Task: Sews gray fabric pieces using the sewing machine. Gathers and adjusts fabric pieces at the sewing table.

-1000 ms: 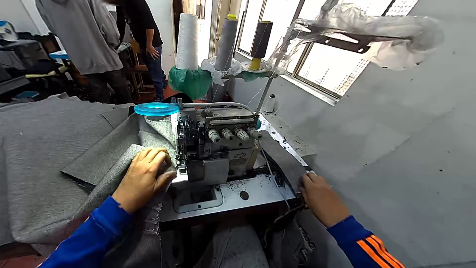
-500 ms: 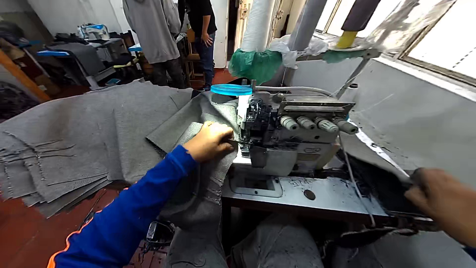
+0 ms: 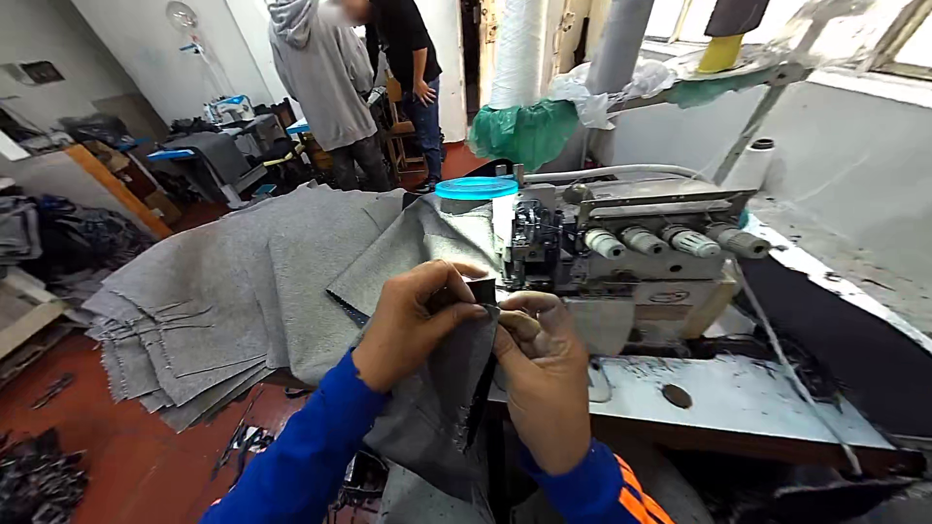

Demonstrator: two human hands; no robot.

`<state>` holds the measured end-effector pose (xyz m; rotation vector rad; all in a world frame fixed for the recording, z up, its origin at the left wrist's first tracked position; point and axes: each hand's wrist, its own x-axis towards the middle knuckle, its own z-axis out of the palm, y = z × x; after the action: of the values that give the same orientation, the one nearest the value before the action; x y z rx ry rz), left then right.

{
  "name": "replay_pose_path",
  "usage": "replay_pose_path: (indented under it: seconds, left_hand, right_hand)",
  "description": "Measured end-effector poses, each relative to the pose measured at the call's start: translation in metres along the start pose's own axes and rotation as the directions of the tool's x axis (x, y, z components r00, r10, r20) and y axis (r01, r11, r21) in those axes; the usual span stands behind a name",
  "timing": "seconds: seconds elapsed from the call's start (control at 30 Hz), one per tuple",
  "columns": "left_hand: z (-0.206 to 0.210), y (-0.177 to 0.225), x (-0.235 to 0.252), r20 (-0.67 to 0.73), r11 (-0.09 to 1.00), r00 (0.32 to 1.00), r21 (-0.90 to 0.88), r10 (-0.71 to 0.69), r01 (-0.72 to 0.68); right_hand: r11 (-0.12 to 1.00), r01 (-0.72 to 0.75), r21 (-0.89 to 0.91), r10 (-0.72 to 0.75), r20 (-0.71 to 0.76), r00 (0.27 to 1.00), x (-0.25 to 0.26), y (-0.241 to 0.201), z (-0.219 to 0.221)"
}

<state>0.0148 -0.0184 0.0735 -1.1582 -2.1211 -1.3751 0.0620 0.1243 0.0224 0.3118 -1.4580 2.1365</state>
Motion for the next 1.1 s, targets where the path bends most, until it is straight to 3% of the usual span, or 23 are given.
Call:
replay_pose_path:
  seconds: [0.13, 0.2, 0.27, 0.33, 0.43, 0.53, 0.6, 0.67, 0.77, 0.83, 0.93, 1.1]
  left_hand:
    - [-0.006, 0.0, -0.004, -0.037, 0.996, 0.997, 0.056, -0.073, 0.075]
    - [-0.006, 0.001, -0.003, -0.035, 0.993, 0.996, 0.085, -0.083, 0.085]
    - [-0.004, 0.0, 0.001, 0.008, 0.987, 0.994, 0.125, -0.105, 0.104]
    - [0.004, -0.004, 0.005, 0.068, 0.98, 0.99, 0.166, -0.126, 0.113]
    - [0.033, -0.032, 0.003, 0.049, 0.942, 0.995, 0.329, -0.091, 0.07]
    - [0.063, -0.057, -0.011, -0.045, 0.825, 0.995, 0.563, 0.093, -0.052]
    - [0.071, -0.049, -0.02, -0.048, 0.7, 0.976, 0.705, 0.211, -0.117]
    - [0.08, -0.035, -0.032, 0.002, 0.587, 0.977, 0.799, 0.215, -0.131]
    - [0.09, -0.02, -0.039, 0.029, 0.5, 0.999, 0.865, 0.037, -0.044]
    - [0.094, -0.027, -0.037, 0.034, 0.52, 0.999, 0.854, -0.01, -0.024]
    - [0.09, -0.04, -0.031, 0.008, 0.586, 0.998, 0.809, 0.062, -0.043]
    - [0.083, -0.038, -0.023, 0.033, 0.558, 0.999, 0.829, 0.02, -0.039]
  right_hand:
    - [0.994, 0.004, 0.107, -0.003, -0.013, 1.0, -0.006, 0.015, 0.009]
    - [0.998, 0.059, -0.034, -0.058, 0.032, 0.998, -0.013, 0.022, 0.002]
    - [0.959, 0.146, -0.244, -0.103, 0.182, 0.978, -0.029, 0.034, -0.008]
    - [0.923, 0.147, -0.357, -0.05, 0.268, 0.962, -0.051, 0.054, -0.014]
    - [0.916, -0.057, -0.397, 0.158, 0.227, 0.961, -0.075, 0.073, -0.024]
    - [0.926, -0.367, -0.086, 0.377, 0.263, 0.888, -0.079, 0.057, -0.036]
    - [0.903, -0.429, -0.007, 0.415, 0.277, 0.867, -0.084, 0.049, -0.044]
    - [0.92, -0.39, -0.044, 0.386, 0.276, 0.88, -0.091, 0.048, -0.054]
    - [0.944, -0.326, -0.055, 0.328, 0.271, 0.905, -0.083, 0.048, -0.063]
    - [0.954, -0.29, -0.073, 0.299, 0.256, 0.919, -0.074, 0.046, -0.065]
    - [0.964, -0.218, -0.15, 0.251, 0.259, 0.933, -0.067, 0.048, -0.067]
    - [0.943, -0.139, -0.302, 0.227, 0.279, 0.933, -0.071, 0.052, -0.061]
